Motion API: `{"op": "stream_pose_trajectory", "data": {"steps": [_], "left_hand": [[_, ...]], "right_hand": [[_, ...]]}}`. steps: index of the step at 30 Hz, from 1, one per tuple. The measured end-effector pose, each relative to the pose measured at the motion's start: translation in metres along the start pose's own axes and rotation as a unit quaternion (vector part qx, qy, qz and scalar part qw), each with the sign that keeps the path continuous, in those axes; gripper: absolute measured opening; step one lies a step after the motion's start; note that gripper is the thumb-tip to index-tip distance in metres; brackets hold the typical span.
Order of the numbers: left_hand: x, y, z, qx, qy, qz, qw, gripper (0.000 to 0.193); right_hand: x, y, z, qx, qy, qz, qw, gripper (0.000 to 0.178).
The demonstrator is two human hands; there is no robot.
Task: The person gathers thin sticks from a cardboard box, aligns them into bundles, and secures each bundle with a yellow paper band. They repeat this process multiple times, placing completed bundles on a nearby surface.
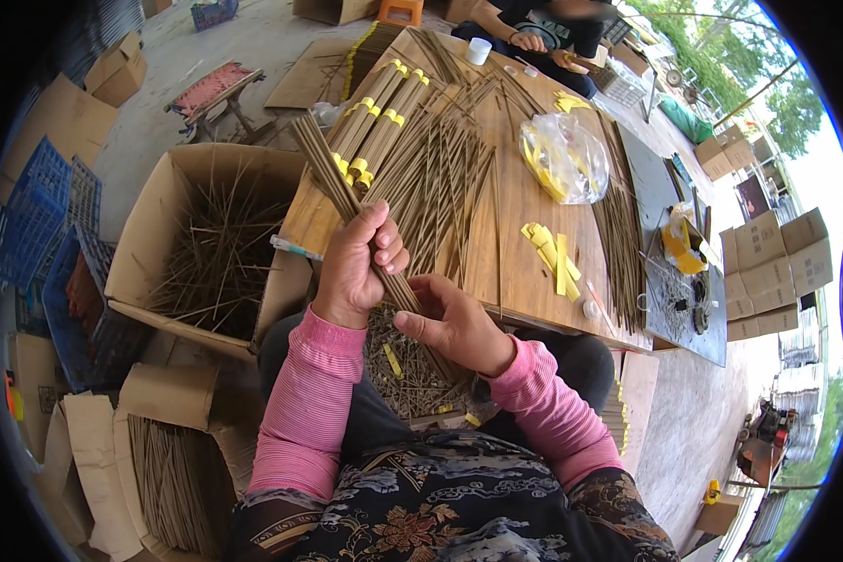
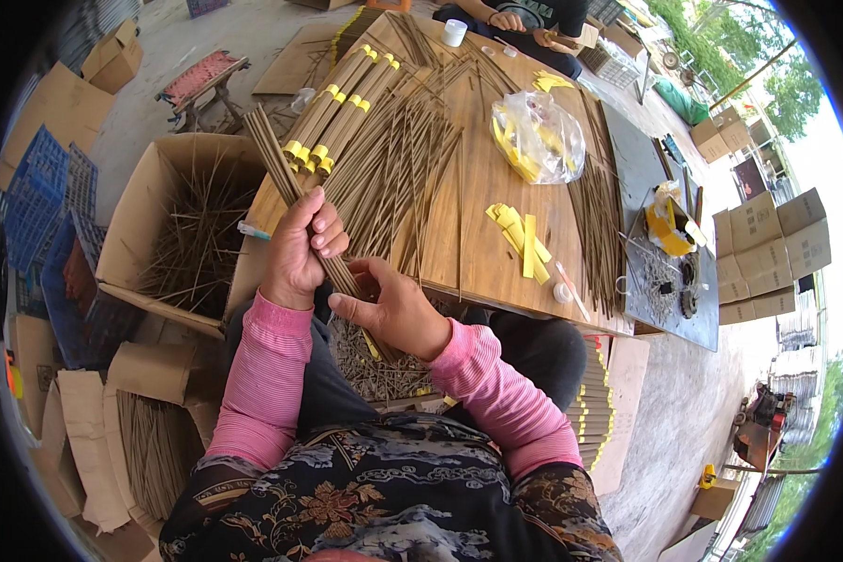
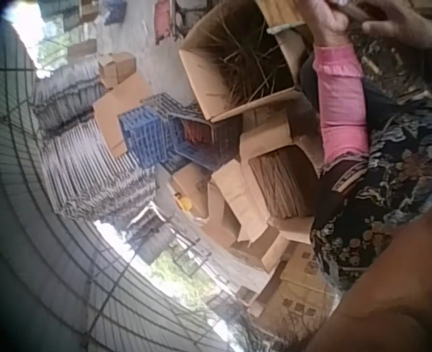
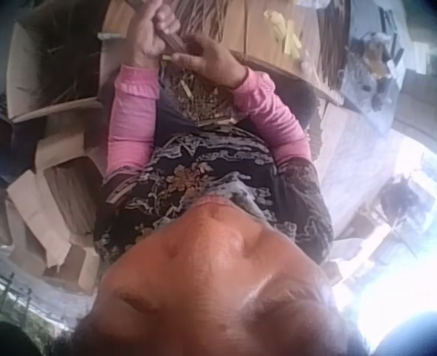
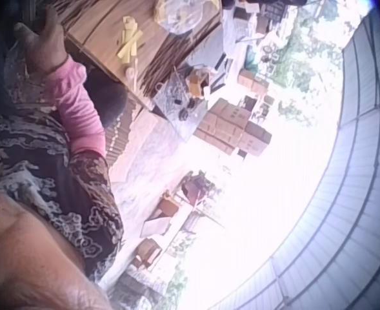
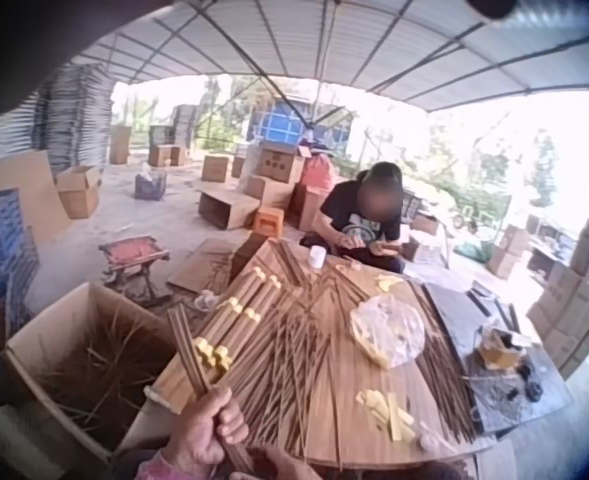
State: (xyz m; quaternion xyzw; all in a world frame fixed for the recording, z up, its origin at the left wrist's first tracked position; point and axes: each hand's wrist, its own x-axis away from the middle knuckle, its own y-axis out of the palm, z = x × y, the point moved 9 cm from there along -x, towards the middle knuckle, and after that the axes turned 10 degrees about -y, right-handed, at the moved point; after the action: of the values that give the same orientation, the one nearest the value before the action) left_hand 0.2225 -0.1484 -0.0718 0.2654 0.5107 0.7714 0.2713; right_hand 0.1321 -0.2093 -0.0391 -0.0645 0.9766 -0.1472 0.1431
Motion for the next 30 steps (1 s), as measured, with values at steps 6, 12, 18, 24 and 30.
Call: {"op": "stream_pose_trajectory", "data": {"steps": [6, 12, 18, 24, 30], "left_hand": [[0.005, 0.009, -0.002, -0.030, 0.010, -0.025, 0.999, 0.012], [0.006, -0.014, 0.027, -0.071, 0.094, 0.108, 0.987, 0.015], [0.004, -0.003, 0.037, 0.009, 0.084, -0.035, 0.996, 0.024], [0.013, -0.013, 0.044, -0.074, 0.142, 0.123, 0.979, 0.025], [0.017, -0.026, 0.053, -0.067, 0.172, 0.183, 0.966, 0.028]], "right_hand": [[0.027, 0.038, 0.023, -0.206, 0.288, -0.154, 0.923, 0.021], [0.023, 0.019, 0.033, 0.056, 0.140, -0.075, 0.986, 0.021], [0.038, 0.032, 0.033, -0.092, 0.290, -0.145, 0.942, 0.026], [0.022, 0.011, 0.023, 0.241, 0.065, -0.045, 0.967, 0.026], [0.021, 0.009, 0.018, 0.331, 0.032, -0.045, 0.942, 0.025]]}}
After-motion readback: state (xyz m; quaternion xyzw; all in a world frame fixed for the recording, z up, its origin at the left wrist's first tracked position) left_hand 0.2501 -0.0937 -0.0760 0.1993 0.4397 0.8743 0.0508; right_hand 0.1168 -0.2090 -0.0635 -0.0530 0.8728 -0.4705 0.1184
